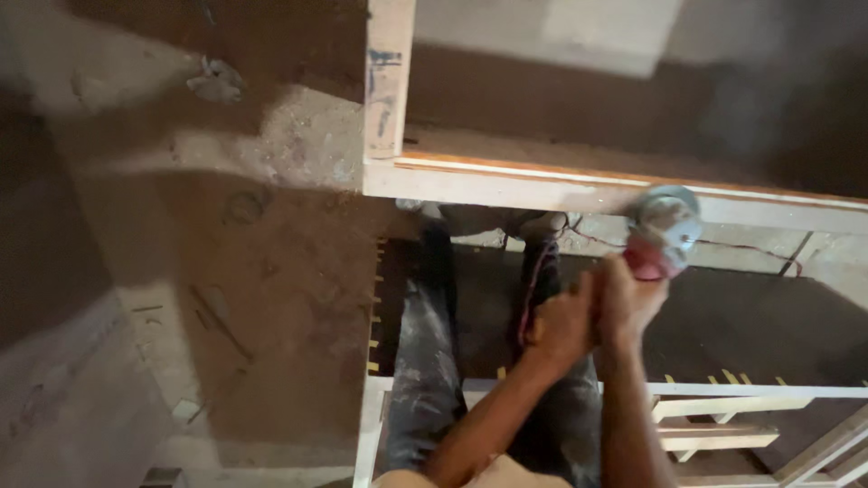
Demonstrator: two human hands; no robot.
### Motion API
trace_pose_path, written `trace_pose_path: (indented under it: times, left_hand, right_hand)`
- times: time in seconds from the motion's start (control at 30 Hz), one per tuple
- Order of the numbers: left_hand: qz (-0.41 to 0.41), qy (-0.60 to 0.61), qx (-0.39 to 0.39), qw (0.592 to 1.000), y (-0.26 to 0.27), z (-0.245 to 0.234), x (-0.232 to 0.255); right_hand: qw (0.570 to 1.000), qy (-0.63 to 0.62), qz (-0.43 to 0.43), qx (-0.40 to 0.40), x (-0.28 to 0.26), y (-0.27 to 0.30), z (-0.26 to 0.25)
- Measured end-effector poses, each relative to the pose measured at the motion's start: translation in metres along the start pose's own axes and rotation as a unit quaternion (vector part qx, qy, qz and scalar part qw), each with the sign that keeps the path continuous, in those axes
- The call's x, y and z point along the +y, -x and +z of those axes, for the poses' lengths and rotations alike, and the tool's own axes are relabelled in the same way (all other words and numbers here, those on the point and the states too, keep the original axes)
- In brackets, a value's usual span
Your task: The person uses an angle grinder with a sanding disc to smooth the edges and surfaces of a wooden cabinet frame. They move the tool along the horizontal and vertical joints of the structure while holding it steady with their other hand.
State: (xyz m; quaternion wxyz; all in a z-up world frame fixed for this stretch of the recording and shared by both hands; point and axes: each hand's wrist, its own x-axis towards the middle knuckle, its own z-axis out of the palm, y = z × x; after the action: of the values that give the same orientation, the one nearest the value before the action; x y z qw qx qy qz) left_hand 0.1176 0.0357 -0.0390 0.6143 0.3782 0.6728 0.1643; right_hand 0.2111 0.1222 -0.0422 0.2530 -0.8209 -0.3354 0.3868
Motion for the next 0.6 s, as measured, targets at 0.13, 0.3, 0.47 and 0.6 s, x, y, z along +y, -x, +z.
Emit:
trace_pose_path:
  times: [0.13, 0.3, 0.47, 0.6]
  left_hand:
    - [-0.023, 0.078, 0.072, 0.994, 0.010, -0.021, -0.011]
    - [-0.054, 0.145, 0.190, 0.970, 0.007, -0.075, -0.035]
    - [-0.069, 0.129, 0.182, 0.972, 0.008, -0.070, -0.034]
    - [-0.050, 0.090, 0.121, 0.987, -0.007, -0.018, -0.027]
  right_hand:
    - [0.971, -0.166, 0.004, -0.175, -0.001, 0.060, 0.046]
    - [0.916, 0.307, 0.004, -0.260, -0.056, 0.137, 0.140]
    - [0.928, 0.303, 0.024, -0.213, -0.079, 0.122, 0.115]
    - [0.950, 0.236, 0.126, -0.158, -0.045, 0.083, 0.059]
